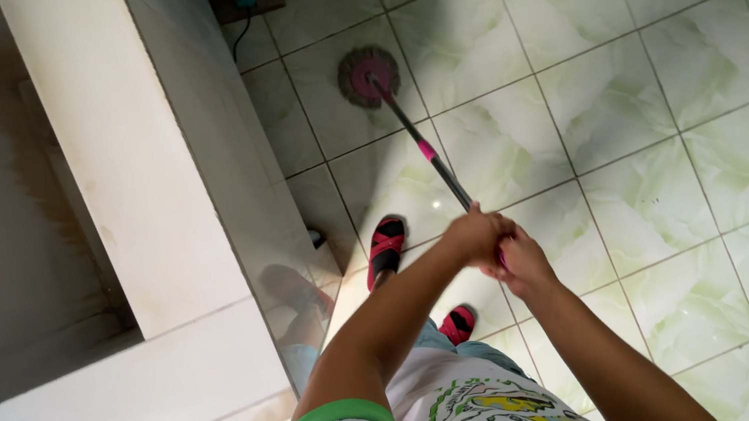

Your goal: Mop the tiled floor in a water production facility.

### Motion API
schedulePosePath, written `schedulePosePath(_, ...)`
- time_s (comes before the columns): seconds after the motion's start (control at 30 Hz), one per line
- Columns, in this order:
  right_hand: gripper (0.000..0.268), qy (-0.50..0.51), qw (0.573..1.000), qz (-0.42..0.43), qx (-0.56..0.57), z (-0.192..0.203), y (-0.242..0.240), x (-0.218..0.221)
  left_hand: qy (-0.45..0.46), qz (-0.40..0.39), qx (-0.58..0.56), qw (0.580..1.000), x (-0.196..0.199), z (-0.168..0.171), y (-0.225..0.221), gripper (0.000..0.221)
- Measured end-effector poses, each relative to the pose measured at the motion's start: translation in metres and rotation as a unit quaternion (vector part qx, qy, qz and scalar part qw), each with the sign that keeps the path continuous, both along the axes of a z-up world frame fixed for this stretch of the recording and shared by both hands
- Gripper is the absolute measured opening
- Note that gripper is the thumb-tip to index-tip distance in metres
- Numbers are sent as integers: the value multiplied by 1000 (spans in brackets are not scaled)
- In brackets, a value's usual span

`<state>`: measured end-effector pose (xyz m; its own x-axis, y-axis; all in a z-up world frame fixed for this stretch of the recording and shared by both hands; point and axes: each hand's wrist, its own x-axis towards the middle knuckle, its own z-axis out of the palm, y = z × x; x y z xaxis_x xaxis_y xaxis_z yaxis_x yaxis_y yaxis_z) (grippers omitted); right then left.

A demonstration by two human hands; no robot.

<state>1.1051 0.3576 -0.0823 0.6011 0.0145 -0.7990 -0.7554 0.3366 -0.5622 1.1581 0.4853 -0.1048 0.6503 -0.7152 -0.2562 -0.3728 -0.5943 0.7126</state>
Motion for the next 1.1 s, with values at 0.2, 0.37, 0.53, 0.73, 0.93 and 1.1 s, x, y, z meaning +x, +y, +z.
schedulePosePath(0.2,28,85,993,-24,-77,26,-103,-172,2,-138,83,987,-137,92,-92,88)
schedulePosePath(0.37,34,138,981,-36,-129,59,-163,-284,53,-249,80,964,-226,123,-153,79)
schedulePosePath(0.53,36,122,984,-64,-110,70,-170,-300,24,-297,117,947,-236,131,-169,82)
schedulePosePath(0.73,43,96,983,-34,-154,33,-137,-227,10,-217,61,974,-186,80,-135,80)
schedulePosePath(0.93,42,42,986,-43,-154,-5,-87,-99,20,-149,79,985,-61,77,-79,82)
schedulePosePath(1.1,47,-2,989,-11,-151,-15,-38,47,20,-103,81,991,67,46,-36,90)
